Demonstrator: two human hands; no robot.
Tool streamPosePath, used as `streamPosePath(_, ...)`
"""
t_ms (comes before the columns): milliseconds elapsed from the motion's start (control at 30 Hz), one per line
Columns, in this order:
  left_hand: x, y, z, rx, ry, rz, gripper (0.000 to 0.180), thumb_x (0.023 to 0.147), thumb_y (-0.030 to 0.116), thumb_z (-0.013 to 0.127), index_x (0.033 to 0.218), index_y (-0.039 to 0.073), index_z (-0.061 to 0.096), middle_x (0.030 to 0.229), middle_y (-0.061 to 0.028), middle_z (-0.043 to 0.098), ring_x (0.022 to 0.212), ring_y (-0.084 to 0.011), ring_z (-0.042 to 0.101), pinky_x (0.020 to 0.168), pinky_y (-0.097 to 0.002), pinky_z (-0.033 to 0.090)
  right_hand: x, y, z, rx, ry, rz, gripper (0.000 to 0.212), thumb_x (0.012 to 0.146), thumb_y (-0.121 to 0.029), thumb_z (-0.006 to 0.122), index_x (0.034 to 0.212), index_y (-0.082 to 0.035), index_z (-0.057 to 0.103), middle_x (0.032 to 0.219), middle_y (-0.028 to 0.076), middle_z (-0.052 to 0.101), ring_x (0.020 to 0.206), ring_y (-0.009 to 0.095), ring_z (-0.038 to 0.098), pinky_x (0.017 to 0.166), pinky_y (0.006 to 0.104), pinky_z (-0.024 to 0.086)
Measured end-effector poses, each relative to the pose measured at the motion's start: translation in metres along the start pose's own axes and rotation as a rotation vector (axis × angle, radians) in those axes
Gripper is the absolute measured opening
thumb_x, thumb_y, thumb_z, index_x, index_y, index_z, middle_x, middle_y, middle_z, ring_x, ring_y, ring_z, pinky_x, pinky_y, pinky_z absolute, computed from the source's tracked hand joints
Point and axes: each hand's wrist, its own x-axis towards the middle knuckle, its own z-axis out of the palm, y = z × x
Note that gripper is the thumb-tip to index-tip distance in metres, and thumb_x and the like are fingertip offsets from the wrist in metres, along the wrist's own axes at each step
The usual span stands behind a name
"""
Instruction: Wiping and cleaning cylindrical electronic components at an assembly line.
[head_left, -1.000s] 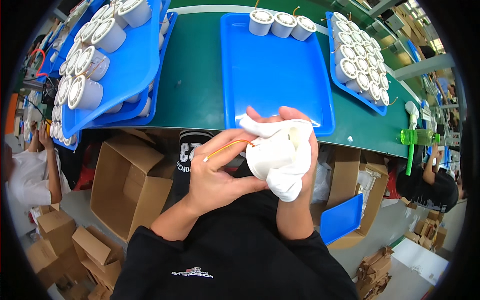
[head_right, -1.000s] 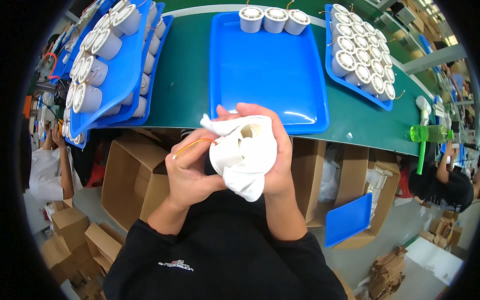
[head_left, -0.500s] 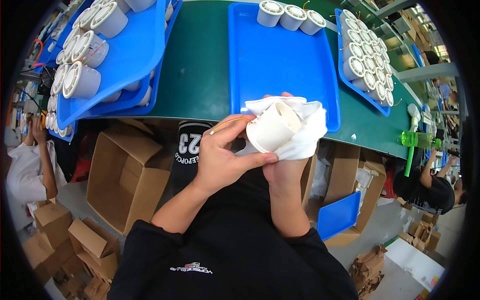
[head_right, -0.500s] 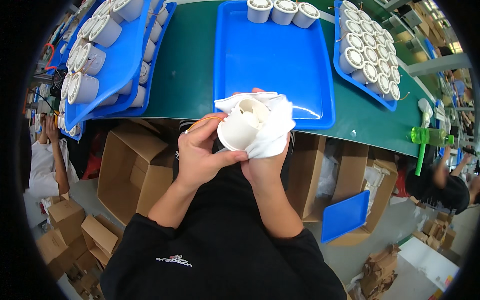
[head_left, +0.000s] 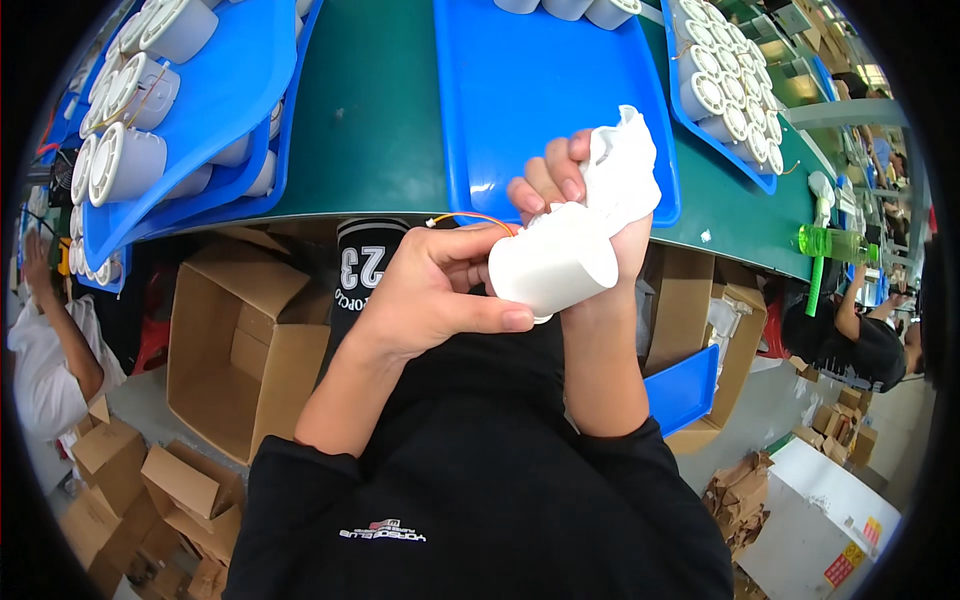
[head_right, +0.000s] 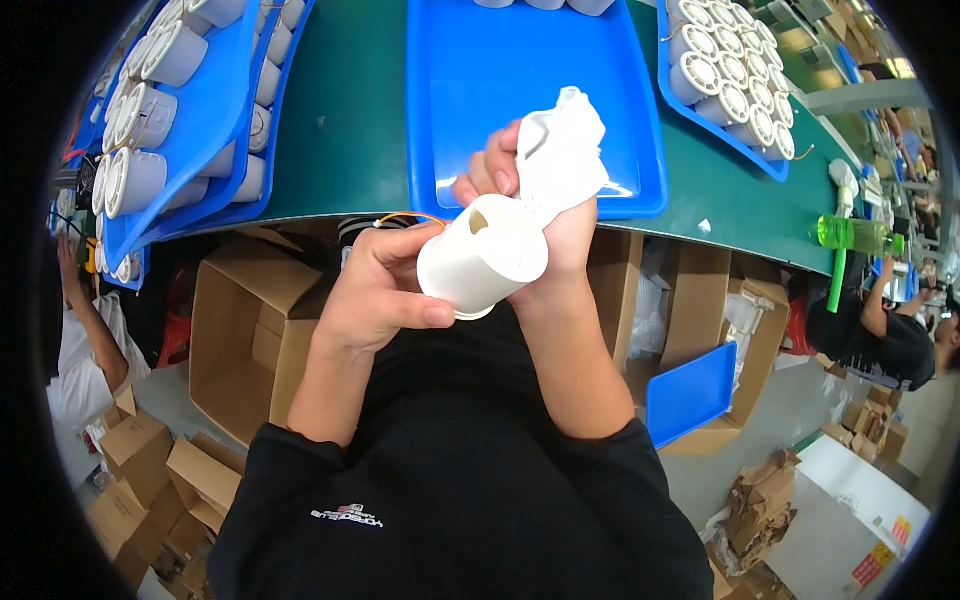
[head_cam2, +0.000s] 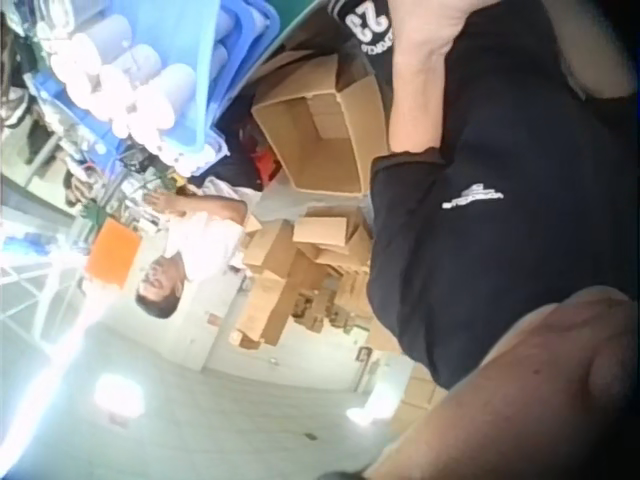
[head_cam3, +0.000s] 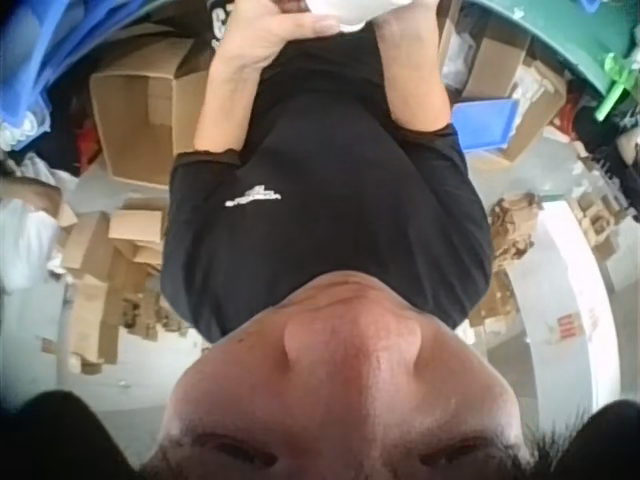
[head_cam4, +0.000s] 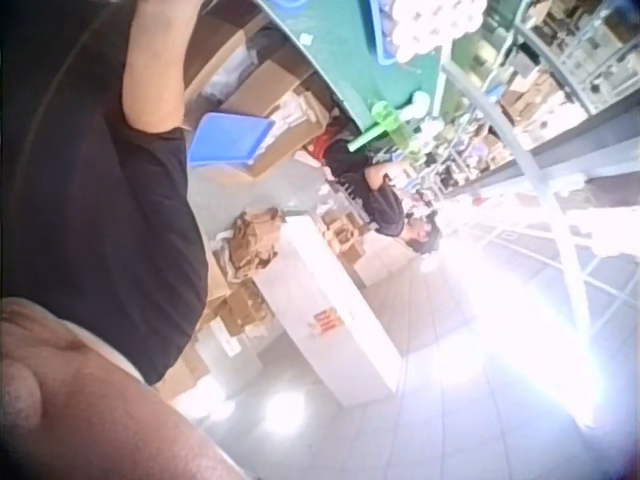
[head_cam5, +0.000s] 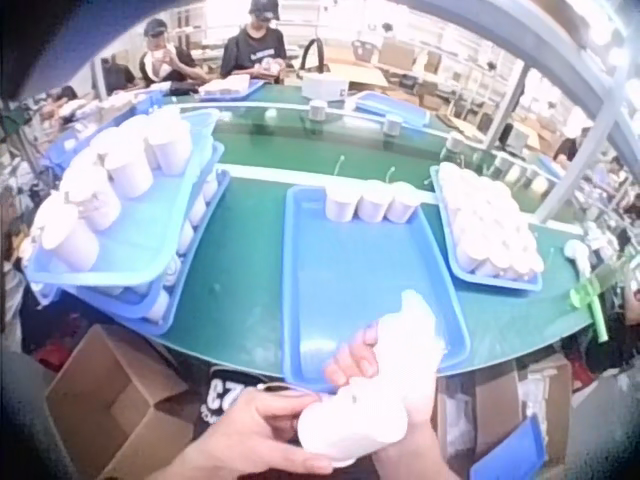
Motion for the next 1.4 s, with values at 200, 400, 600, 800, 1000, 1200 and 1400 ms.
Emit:
streamPosePath(200, -0.011, 0.002, -0.012, -0.025, -0.109, -0.211, 0.052, 0.067, -0.001, 0.084, 0.114, -0.007, 0.064, 0.091, -0.0027, 0.067, 0.081, -0.0067, 0.062, 0.07, -0.0213, 0.051, 0.01, -0.011, 0.006, 0.362, -0.311, 0.173, 0.028, 0.097, -0.028, 0.043, 0.096, -0.004, 0.058, 0.066, 0.0, 0.043, 0.056, 0.011, 0.038, 0.061, 0.0296, 0.038)
streamPosePath(400, -0.013, -0.013, -0.007, 0.249, 0.064, -0.178, 0.044, 0.07, 0.008, 0.084, 0.108, -0.005, 0.067, 0.088, -0.0023, 0.066, 0.074, -0.0048, 0.06, 0.064, -0.0195, 0.049, 0.019, -0.042, 0.025, 0.219, -0.324, 0.062, 0.026, 0.098, -0.027, 0.041, 0.096, -0.005, 0.056, 0.07, 0.0, 0.041, 0.06, 0.011, 0.038, 0.065, 0.0293, 0.038)
streamPosePath(600, -0.012, -0.019, -0.002, 0.657, 0.116, 0.197, 0.039, 0.069, 0.008, 0.082, 0.103, -0.003, 0.068, 0.089, -0.0071, 0.067, 0.082, -0.0142, 0.066, 0.069, -0.0269, 0.052, -0.014, -0.023, 0.041, -0.854, -0.641, -0.247, 0.024, 0.081, -0.01, 0.063, 0.102, -0.004, 0.054, 0.096, 0.007, 0.054, 0.084, 0.022, 0.056, 0.073, 0.0397, 0.046)
streamPosePath(800, -0.016, -0.014, 0.001, 0.772, 0.172, 0.24, 0.037, 0.059, 0.006, 0.084, 0.092, -0.001, 0.068, 0.092, -0.0096, 0.068, 0.078, -0.0223, 0.067, 0.07, -0.0316, 0.052, -0.023, -0.022, 0.031, -1.938, -0.716, -0.538, 0.03, 0.063, -0.005, 0.071, 0.089, -0.006, 0.057, 0.091, 0.009, 0.051, 0.083, 0.029, 0.055, 0.068, 0.0394, 0.045)
streamPosePath(1000, -0.017, -0.008, 0.003, 1.003, 0.138, 0.236, 0.048, 0.06, 0.015, 0.087, 0.102, -0.002, 0.069, 0.093, -0.0075, 0.067, 0.073, -0.0145, 0.064, 0.064, -0.0263, 0.051, -0.028, -0.033, 0.018, -1.873, -0.538, -0.255, 0.032, 0.068, -0.003, 0.067, 0.099, -0.006, 0.057, 0.087, 0.012, 0.054, 0.083, 0.034, 0.056, 0.069, 0.0405, 0.047)
streamPosePath(1200, -0.028, -0.012, 0.001, 0.656, 0.168, 0.147, 0.052, 0.063, 0.009, 0.087, 0.108, -0.007, 0.065, 0.099, -0.0096, 0.065, 0.093, -0.0179, 0.067, 0.082, -0.029, 0.056, -0.014, -0.054, 0.01, -1.909, -0.405, -0.141, 0.036, 0.07, 0.004, 0.059, 0.105, -0.005, 0.061, 0.088, 0.014, 0.057, 0.082, 0.036, 0.058, 0.072, 0.04, 0.048)
streamPosePath(1400, -0.029, 0.002, 0.003, 0.149, 0.272, 0.102, 0.049, 0.074, -0.006, 0.077, 0.118, -0.012, 0.057, 0.111, -0.013, 0.064, 0.101, -0.0214, 0.065, 0.088, -0.0334, 0.055, -0.028, -0.065, 0.004, -1.553, -0.154, -0.291, 0.035, 0.069, 0.011, 0.052, 0.1, 0.001, 0.066, 0.097, 0.012, 0.059, 0.089, 0.022, 0.059, 0.08, 0.029, 0.047)
